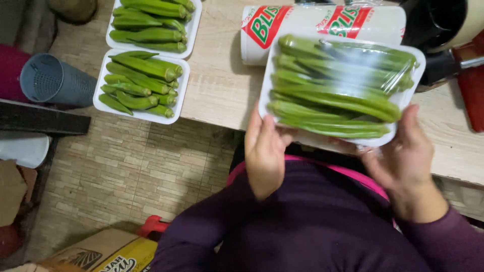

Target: Wrapping trays of okra with plastic film and cutting the film with scissors.

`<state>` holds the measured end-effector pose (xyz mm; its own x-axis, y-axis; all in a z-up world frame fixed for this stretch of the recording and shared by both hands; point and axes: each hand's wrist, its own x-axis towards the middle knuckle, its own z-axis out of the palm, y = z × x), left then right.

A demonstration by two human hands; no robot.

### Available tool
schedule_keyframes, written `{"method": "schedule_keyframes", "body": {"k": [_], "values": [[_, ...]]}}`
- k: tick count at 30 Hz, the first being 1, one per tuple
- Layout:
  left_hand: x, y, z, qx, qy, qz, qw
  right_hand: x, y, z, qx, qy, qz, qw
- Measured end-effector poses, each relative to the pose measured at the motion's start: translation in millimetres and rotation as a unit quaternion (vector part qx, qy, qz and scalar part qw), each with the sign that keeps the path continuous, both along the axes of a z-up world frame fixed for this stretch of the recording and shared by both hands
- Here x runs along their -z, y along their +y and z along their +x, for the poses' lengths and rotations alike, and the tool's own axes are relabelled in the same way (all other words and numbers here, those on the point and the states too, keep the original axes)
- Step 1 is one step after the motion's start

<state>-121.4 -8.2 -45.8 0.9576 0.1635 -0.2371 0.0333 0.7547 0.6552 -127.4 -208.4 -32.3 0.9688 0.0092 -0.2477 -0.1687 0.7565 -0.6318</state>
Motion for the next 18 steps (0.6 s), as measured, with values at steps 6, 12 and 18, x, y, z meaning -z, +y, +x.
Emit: {"method": "schedule_keyframes", "body": {"k": [6, 12, 18], "values": [[9, 45, -41, 0.388, -0.107, 0.238, 0.884, 2, -76, 38, -0.035, 0.057, -0.210, 0.975], [-13, 81, -13, 0.545, -0.283, 0.541, 0.575, -23, -92, 84, -0.237, 0.117, -0.478, 0.838], [-71, 78, 37, 0.291, -0.364, 0.616, 0.635, -21, -72, 108, -0.403, 0.000, -0.438, 0.803]]}}
